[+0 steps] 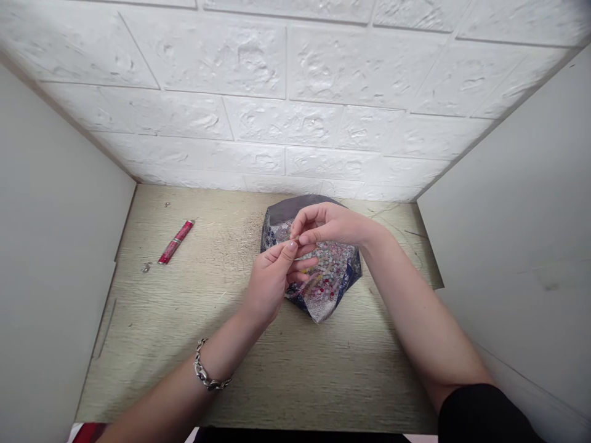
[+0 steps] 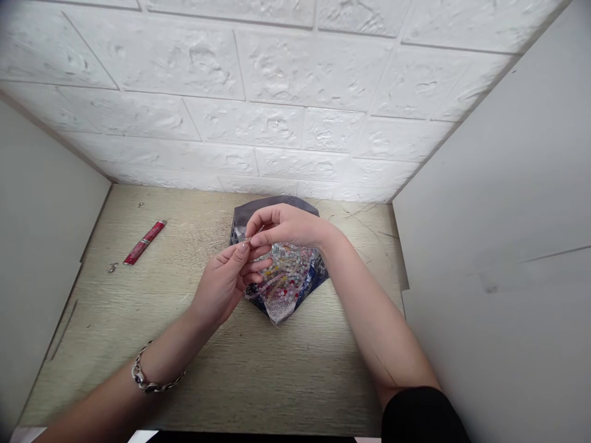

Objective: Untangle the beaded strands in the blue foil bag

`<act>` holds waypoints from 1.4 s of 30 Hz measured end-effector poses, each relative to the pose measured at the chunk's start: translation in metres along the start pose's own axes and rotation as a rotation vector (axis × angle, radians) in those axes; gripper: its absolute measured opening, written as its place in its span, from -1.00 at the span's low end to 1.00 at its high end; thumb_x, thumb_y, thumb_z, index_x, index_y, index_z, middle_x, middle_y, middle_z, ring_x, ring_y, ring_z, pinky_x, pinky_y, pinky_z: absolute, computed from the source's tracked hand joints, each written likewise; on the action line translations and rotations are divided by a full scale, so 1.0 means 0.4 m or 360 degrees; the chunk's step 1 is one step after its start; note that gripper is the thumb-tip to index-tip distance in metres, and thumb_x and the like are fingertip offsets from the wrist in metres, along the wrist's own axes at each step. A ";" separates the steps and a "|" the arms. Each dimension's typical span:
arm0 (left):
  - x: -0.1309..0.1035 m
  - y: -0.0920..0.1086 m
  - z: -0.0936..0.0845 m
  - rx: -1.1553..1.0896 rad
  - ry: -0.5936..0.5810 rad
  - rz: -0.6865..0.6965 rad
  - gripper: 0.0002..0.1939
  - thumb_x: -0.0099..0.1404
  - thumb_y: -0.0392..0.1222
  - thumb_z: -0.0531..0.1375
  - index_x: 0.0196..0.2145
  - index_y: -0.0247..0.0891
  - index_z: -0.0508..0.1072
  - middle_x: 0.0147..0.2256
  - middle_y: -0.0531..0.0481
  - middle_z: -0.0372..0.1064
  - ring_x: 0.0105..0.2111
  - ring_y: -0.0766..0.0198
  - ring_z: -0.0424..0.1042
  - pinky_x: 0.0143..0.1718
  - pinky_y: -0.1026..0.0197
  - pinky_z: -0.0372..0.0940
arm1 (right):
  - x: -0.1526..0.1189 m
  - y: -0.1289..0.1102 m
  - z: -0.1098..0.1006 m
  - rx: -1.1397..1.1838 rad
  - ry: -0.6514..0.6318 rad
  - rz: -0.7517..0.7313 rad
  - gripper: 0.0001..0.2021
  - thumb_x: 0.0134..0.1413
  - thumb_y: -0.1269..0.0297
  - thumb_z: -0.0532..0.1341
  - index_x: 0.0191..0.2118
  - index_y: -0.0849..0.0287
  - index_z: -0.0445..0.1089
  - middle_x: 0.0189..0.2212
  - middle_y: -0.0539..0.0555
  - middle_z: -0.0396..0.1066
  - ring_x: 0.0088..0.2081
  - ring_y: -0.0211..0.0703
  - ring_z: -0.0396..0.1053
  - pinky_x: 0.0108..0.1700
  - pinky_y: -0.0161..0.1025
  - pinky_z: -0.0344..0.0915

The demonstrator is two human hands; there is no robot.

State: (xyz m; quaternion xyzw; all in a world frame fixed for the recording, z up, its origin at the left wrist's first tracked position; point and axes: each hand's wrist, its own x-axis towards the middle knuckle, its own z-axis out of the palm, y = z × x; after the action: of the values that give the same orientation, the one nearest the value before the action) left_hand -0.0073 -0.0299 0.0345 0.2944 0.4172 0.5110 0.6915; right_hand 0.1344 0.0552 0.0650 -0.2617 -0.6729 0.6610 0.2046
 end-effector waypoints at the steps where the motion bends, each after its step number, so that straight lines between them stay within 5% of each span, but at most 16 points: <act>1: 0.000 0.000 0.000 0.0002 0.0006 -0.0002 -0.75 0.09 -0.09 0.20 -0.34 -0.32 0.48 -0.30 -0.11 0.49 -0.44 0.33 0.48 -0.58 0.44 0.31 | 0.000 0.000 0.000 -0.0001 -0.0001 0.0000 -0.88 -0.16 0.39 0.27 -0.40 0.27 0.35 -0.45 -0.03 0.36 -0.40 -0.39 0.31 -0.36 -0.41 0.26; 23: 0.002 -0.003 0.001 -0.0014 0.0049 0.0013 -0.73 0.09 -0.05 0.19 -0.36 -0.33 0.45 -0.36 -0.09 0.49 -0.44 0.33 0.47 -0.60 0.44 0.30 | 0.001 -0.011 0.014 -0.0128 0.0012 0.0109 -0.89 -0.18 0.42 0.23 -0.41 0.24 0.36 -0.47 -0.04 0.36 -0.41 -0.36 0.32 -0.33 -0.36 0.28; 34: 0.007 -0.003 0.000 -0.0069 0.0038 -0.0029 -0.80 0.14 -0.11 0.16 -0.41 -0.33 0.43 -0.43 -0.03 0.48 -0.47 0.37 0.46 -0.59 0.43 0.31 | -0.016 -0.047 0.031 -0.0695 0.0162 0.0082 -0.88 -0.16 0.37 0.19 -0.40 0.20 0.41 -0.45 -0.01 0.42 -0.39 -0.30 0.36 -0.35 -0.33 0.28; 42: 0.004 0.002 0.001 -0.0046 0.0010 0.0028 -0.80 0.16 -0.12 0.15 -0.42 -0.33 0.43 -0.42 -0.03 0.48 -0.45 0.36 0.47 -0.58 0.42 0.32 | -0.017 -0.053 0.030 -0.0738 0.0175 0.0048 -0.86 -0.16 0.34 0.18 -0.39 0.20 0.42 -0.41 0.00 0.42 -0.36 -0.29 0.35 -0.30 -0.32 0.27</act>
State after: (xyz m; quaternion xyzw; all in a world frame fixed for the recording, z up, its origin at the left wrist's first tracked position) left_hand -0.0070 -0.0281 0.0351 0.2865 0.4094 0.5239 0.6898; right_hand 0.1307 0.0419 0.0859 -0.3474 -0.7905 0.4764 0.1656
